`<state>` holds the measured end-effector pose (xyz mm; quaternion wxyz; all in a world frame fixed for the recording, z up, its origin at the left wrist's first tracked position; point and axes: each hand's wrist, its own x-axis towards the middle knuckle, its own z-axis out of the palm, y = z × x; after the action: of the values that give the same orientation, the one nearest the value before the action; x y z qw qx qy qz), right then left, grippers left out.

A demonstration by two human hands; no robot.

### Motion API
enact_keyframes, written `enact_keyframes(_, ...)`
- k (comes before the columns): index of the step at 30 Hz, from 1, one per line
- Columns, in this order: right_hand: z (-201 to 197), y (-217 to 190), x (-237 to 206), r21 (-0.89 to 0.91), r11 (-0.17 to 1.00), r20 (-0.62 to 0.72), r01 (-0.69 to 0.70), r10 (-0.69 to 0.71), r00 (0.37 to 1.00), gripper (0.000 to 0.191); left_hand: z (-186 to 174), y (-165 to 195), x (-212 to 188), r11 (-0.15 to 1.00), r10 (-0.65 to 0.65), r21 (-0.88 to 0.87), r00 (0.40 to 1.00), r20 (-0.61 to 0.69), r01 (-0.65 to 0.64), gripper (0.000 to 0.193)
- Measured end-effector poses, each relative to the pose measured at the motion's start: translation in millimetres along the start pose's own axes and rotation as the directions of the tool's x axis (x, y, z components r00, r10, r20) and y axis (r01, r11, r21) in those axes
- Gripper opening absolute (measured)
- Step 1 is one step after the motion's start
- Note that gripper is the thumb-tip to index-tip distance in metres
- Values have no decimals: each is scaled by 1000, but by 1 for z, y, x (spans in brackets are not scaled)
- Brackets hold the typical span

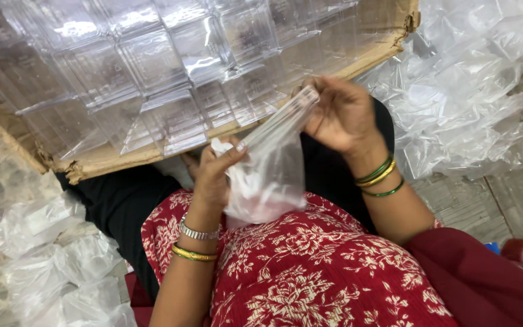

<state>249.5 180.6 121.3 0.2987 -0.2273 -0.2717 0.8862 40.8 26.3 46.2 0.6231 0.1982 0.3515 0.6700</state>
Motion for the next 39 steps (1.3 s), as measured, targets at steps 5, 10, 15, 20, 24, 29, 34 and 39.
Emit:
enact_keyframes(5,-5,11,46,-603,707,87,370,-403,911,20,9,10,41,886,312,425,919,-241,-189,14)
enact_keyframes(10,-22,31,92,-923,118,245,368,-557,794,37,16,17,71,448,629,886,746,-218,-119,13)
enact_keyframes(15,-21,35,88,-823,346,244,451,-502,830,34,20,0,69,417,643,899,742,-189,-132,15)
enact_keyframes(20,-24,44,51,-787,495,61,369,-533,844,37,20,-8,66,834,427,508,837,-343,-217,18)
enact_keyframes(24,-26,46,30,-540,728,-43,423,-525,850,44,18,-8,54,929,282,313,927,-249,-198,21)
enact_keyframes(29,-15,45,16,-427,833,93,353,-347,933,45,27,-6,37,920,299,313,938,-175,-235,26)
enact_keyframes(34,-2,48,0,-26,998,86,-55,57,995,48,38,2,22,856,360,449,919,-160,-257,20)
enact_keyframes(39,-10,50,-35,245,844,213,-477,433,876,58,40,-6,19,724,339,680,918,-208,-114,23)
